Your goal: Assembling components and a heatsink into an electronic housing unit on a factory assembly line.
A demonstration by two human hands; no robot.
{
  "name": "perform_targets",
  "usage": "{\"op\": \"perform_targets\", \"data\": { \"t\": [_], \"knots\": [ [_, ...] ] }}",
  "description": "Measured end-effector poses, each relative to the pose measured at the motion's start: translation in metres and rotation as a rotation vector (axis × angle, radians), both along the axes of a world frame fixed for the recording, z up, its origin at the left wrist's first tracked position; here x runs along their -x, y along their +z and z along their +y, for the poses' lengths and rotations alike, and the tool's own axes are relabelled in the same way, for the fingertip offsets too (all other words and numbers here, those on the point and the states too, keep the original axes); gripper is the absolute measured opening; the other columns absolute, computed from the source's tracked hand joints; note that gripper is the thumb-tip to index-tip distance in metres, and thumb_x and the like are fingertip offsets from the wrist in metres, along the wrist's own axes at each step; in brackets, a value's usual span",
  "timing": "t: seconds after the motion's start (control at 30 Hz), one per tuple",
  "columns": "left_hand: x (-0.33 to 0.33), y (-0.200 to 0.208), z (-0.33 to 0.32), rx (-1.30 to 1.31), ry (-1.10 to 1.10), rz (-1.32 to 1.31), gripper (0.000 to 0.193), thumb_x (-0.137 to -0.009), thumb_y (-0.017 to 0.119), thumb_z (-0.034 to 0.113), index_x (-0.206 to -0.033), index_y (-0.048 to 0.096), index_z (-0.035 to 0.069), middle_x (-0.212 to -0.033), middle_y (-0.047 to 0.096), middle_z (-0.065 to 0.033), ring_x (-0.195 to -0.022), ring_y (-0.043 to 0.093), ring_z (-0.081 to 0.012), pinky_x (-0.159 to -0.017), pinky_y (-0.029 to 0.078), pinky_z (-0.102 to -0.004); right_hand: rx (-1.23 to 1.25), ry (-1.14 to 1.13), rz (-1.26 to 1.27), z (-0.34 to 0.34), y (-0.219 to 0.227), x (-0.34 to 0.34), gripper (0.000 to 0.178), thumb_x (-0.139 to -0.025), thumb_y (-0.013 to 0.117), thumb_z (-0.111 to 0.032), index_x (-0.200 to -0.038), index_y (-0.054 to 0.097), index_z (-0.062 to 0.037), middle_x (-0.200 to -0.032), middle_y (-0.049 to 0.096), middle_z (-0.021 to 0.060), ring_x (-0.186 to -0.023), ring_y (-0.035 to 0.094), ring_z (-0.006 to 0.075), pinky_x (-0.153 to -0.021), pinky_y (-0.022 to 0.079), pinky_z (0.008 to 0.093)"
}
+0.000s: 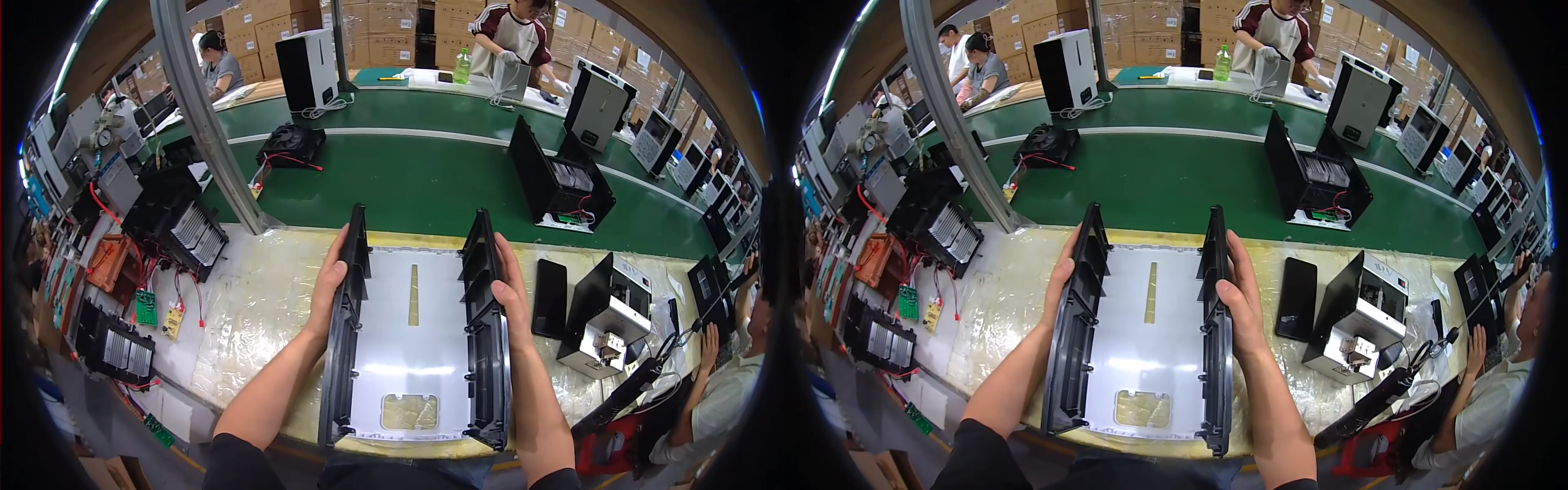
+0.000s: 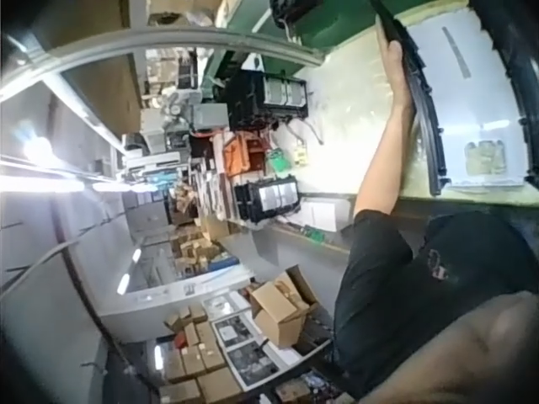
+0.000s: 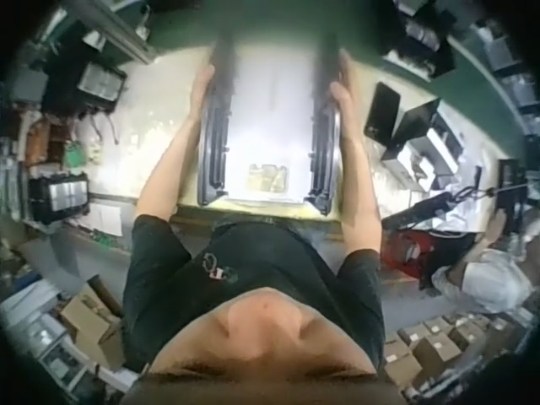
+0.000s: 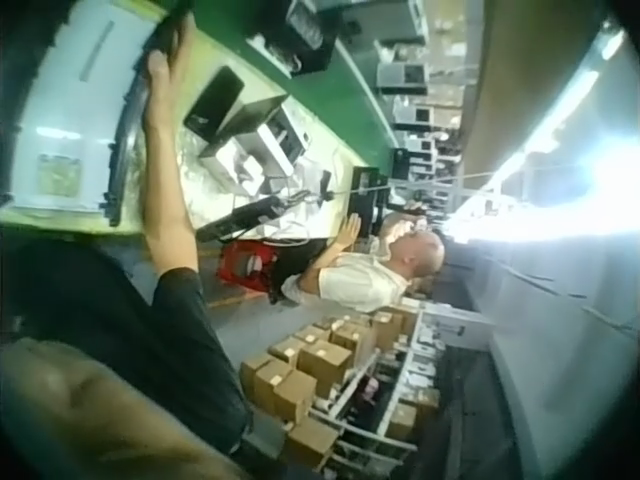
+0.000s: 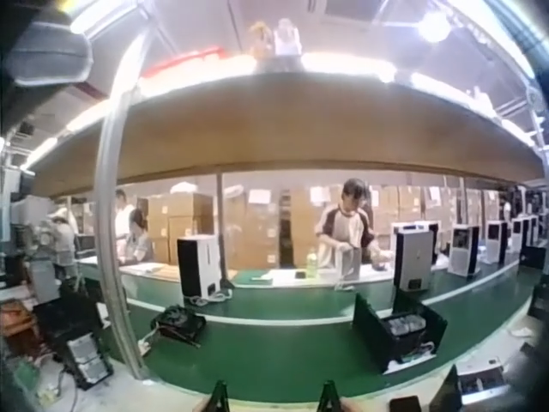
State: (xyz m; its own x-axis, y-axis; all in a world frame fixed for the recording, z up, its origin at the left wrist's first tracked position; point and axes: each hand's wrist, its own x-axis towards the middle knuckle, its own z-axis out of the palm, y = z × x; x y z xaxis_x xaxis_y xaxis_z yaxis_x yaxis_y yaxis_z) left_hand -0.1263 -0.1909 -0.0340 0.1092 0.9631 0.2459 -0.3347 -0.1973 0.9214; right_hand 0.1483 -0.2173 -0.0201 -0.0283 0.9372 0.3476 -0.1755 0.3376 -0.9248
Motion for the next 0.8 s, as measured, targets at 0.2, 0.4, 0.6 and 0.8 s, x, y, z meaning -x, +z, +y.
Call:
{"op": "perform_targets", "data": {
  "t": [0.2, 0.4, 0.6, 0.8],
  "knots": [
    [-0.004, 0.003, -0.004, 0.003, -0.032, -0.012, 0.082, -0.096, 0.051, 0.048, -0.158, 0.024, 0.002, -0.156, 0.036, -0.0121, -0.14, 0.038, -0.0201, -0.116, 0.027, -0.0312, -0.002, -0.007, -0.015, -0.001, 0.001, -0.001, 0.09, -0.085, 0.06, -0.041, -0.157, 0.025, -0.0003, -0.156, 0.034, 0.0181, -0.138, 0.042, 0.0271, -0.116, 0.03, 0.0386],
    [-0.003, -0.005, -0.002, -0.002, 0.002, 0.015, 0.082, -0.096, 0.05, 0.049, -0.158, 0.025, 0.001, -0.157, 0.034, -0.0123, -0.143, 0.035, -0.0204, -0.118, 0.024, -0.0313, 0.007, -0.017, -0.014, 0.004, -0.001, 0.0, 0.089, -0.085, 0.059, -0.041, -0.156, 0.026, 0.0007, -0.155, 0.036, 0.0184, -0.136, 0.044, 0.0261, -0.114, 0.032, 0.037],
    [-0.006, -0.006, 0.012, -0.049, -0.014, 0.05, 0.074, -0.099, 0.049, 0.046, -0.156, 0.03, 0.003, -0.155, 0.037, -0.0114, -0.14, 0.038, -0.0197, -0.116, 0.028, -0.0319, 0.005, -0.037, 0.012, 0.011, -0.003, -0.002, 0.088, -0.085, 0.059, -0.042, -0.156, 0.028, 0.0018, -0.153, 0.039, 0.0185, -0.137, 0.043, 0.0254, -0.115, 0.031, 0.0346],
    [0.025, -0.019, 0.111, -0.226, 0.344, 0.405, 0.044, -0.097, 0.056, 0.022, -0.136, 0.054, 0.002, -0.118, 0.062, -0.0097, -0.108, 0.058, -0.0187, -0.094, 0.047, -0.032, 0.001, -0.065, 0.041, 0.006, -0.011, -0.005, 0.086, -0.087, 0.059, -0.039, -0.155, 0.028, 0.0034, -0.153, 0.039, 0.0188, -0.135, 0.044, 0.0256, -0.114, 0.031, 0.0356]
  ]
}}
